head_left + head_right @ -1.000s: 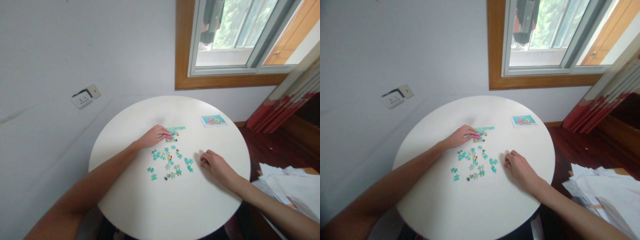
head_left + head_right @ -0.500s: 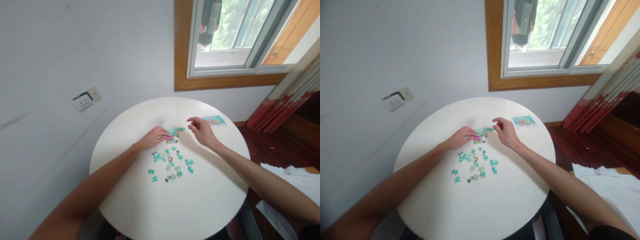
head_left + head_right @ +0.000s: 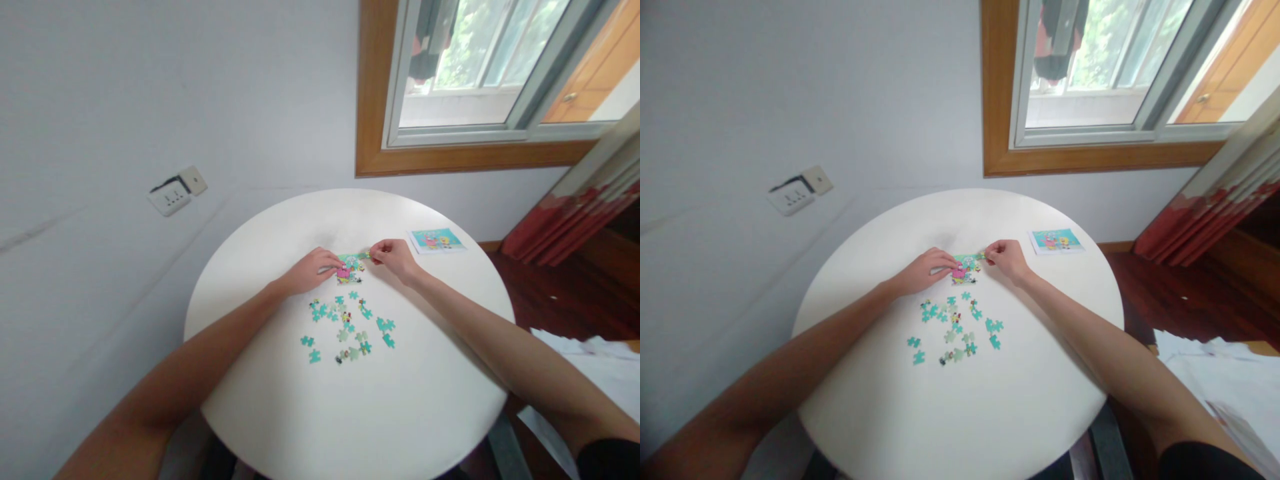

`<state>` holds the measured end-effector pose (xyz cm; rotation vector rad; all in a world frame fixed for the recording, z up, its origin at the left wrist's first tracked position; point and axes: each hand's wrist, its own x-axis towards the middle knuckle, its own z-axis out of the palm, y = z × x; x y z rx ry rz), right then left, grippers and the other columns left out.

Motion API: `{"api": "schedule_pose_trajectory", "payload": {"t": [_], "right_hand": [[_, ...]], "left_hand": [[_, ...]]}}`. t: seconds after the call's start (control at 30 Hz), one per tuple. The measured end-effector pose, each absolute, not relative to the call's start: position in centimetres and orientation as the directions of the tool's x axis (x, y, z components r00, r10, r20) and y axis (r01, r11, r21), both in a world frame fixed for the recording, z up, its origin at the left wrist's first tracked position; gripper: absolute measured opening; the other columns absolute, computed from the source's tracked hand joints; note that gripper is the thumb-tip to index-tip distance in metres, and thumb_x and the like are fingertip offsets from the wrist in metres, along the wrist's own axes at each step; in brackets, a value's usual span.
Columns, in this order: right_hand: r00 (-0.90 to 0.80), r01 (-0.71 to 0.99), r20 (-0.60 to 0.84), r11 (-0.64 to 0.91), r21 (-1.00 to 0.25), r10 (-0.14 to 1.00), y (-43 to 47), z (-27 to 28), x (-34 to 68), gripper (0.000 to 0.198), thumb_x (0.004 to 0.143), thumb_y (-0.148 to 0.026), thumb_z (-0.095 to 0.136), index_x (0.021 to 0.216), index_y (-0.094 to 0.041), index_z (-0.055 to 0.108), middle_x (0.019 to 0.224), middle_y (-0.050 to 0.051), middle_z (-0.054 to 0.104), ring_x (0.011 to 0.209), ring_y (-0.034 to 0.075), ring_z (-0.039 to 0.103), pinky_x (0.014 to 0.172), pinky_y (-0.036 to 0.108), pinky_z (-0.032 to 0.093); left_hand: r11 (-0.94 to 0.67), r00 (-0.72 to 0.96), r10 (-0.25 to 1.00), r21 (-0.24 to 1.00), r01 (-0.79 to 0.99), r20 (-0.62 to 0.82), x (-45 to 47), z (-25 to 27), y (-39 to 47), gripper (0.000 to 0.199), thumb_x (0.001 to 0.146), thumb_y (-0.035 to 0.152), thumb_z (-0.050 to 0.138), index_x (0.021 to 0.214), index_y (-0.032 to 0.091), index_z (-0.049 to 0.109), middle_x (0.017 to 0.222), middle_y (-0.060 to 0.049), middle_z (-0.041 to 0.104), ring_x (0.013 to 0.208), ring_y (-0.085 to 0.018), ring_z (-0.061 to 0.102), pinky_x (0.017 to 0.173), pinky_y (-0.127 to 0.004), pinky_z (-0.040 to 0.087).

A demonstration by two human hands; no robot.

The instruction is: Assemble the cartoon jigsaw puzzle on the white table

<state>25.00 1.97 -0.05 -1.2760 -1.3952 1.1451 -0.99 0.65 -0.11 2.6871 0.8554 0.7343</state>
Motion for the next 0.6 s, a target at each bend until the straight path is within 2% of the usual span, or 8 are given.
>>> {"api": "schedule_pose_trajectory", "payload": {"t": [0.2, 0.3, 0.4, 0.5, 0.6], "right_hand": [[-0.13, 0.208, -0.003, 0.025, -0.978, 0.991, 1.6, -0.8, 25.3, 0.002, 0.069, -0.013, 0.064, 0.067, -0.013, 0.065, 0.056, 0.001, 0.063, 0.051, 0.01, 0.055, 0.053, 0.021, 0.046], [-0.15, 0.277, 0.084, 0.124, -0.953, 0.985, 1.8, -1.1, 25.4, 0.005, 0.073, -0.014, 0.061, 0.07, -0.013, 0.065, 0.058, 0.0, 0.062, 0.052, 0.01, 0.054, 0.051, 0.02, 0.043], [-0.195, 0.29, 0.176, 0.228, -0.93, 0.965, 1.9, -1.0, 25.5, 0.005, 0.076, -0.017, 0.06, 0.074, -0.014, 0.063, 0.065, 0.002, 0.064, 0.059, 0.012, 0.06, 0.055, 0.022, 0.046], [-0.266, 0.294, 0.193, 0.27, -0.917, 0.944, 2.0, -1.0, 25.6, 0.007, 0.078, -0.02, 0.059, 0.075, -0.014, 0.063, 0.068, 0.004, 0.065, 0.059, 0.013, 0.06, 0.055, 0.023, 0.047], [-0.323, 0.368, 0.218, 0.334, -0.868, 0.921, 2.3, -1.3, 25.7, 0.011, 0.077, -0.018, 0.058, 0.076, -0.013, 0.067, 0.063, 0.003, 0.065, 0.056, 0.011, 0.056, 0.056, 0.023, 0.045]], "left_hand": [[-0.8, 0.697, 0.597, 0.354, 0.484, 0.397, -0.9, -0.4, 0.7, 0.025, 0.098, 0.03, 0.051, 0.11, 0.025, 0.072, 0.109, -0.007, 0.071, 0.103, -0.02, 0.06, 0.095, -0.038, 0.044], [-0.804, 0.698, 0.592, 0.352, 0.479, 0.403, -0.8, -0.2, 0.6, 0.025, 0.097, 0.029, 0.051, 0.11, 0.024, 0.072, 0.108, -0.007, 0.071, 0.102, -0.02, 0.06, 0.094, -0.038, 0.045], [-0.805, 0.701, 0.591, 0.351, 0.478, 0.399, -0.8, 0.0, 0.4, 0.024, 0.097, 0.027, 0.051, 0.109, 0.023, 0.072, 0.107, -0.007, 0.071, 0.101, -0.02, 0.06, 0.094, -0.038, 0.045], [-0.806, 0.7, 0.59, 0.351, 0.477, 0.403, -0.7, 0.1, 0.4, 0.024, 0.097, 0.027, 0.051, 0.109, 0.023, 0.072, 0.106, -0.007, 0.071, 0.101, -0.019, 0.06, 0.093, -0.038, 0.045], [-0.809, 0.699, 0.586, 0.351, 0.472, 0.41, -0.7, 0.0, 0.5, 0.024, 0.097, 0.027, 0.052, 0.108, 0.022, 0.072, 0.106, -0.007, 0.071, 0.1, -0.019, 0.06, 0.092, -0.037, 0.045]]}}
